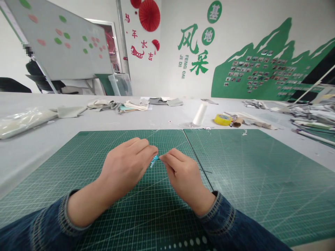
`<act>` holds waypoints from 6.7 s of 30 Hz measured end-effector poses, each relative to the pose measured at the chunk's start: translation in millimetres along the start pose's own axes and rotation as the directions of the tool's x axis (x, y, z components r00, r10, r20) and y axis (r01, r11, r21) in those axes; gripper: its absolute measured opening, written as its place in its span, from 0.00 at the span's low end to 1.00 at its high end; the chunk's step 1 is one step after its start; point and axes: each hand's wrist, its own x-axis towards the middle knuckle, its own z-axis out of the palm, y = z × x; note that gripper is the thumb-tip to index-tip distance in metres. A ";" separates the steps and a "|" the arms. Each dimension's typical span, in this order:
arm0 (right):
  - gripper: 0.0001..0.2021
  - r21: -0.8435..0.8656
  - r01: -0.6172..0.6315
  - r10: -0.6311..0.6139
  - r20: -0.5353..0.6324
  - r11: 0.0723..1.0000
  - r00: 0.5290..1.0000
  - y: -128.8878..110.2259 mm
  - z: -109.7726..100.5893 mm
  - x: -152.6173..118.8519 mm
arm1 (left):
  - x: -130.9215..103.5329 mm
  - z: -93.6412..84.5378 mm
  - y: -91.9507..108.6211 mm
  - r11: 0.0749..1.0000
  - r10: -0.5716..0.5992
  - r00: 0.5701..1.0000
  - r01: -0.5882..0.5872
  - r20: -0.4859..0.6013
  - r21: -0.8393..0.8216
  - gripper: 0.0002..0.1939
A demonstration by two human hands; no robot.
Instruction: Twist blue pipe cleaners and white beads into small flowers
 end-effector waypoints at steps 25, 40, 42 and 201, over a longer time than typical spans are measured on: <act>0.04 0.606 -0.251 0.402 -0.125 0.755 0.907 -6.8 -8.0 9.2 | -6.8 42.9 -8.9 -0.177 -0.199 0.644 0.718 0.739 -0.673 0.08; 0.03 0.783 -0.462 0.655 0.094 0.416 0.750 6.2 0.9 12.2 | -14.2 26.8 19.7 0.964 -0.046 0.999 0.044 -0.002 -0.264 0.08; 0.01 0.663 -0.458 0.610 0.002 0.593 0.792 6.5 0.3 11.1 | -16.1 23.4 20.7 0.990 0.103 0.994 -0.107 -0.046 -0.096 0.09; 0.06 0.416 -0.113 0.193 -0.154 0.902 0.969 -6.3 -6.7 7.0 | -13.2 50.3 -17.8 -0.276 -0.121 0.561 0.773 0.819 -0.571 0.08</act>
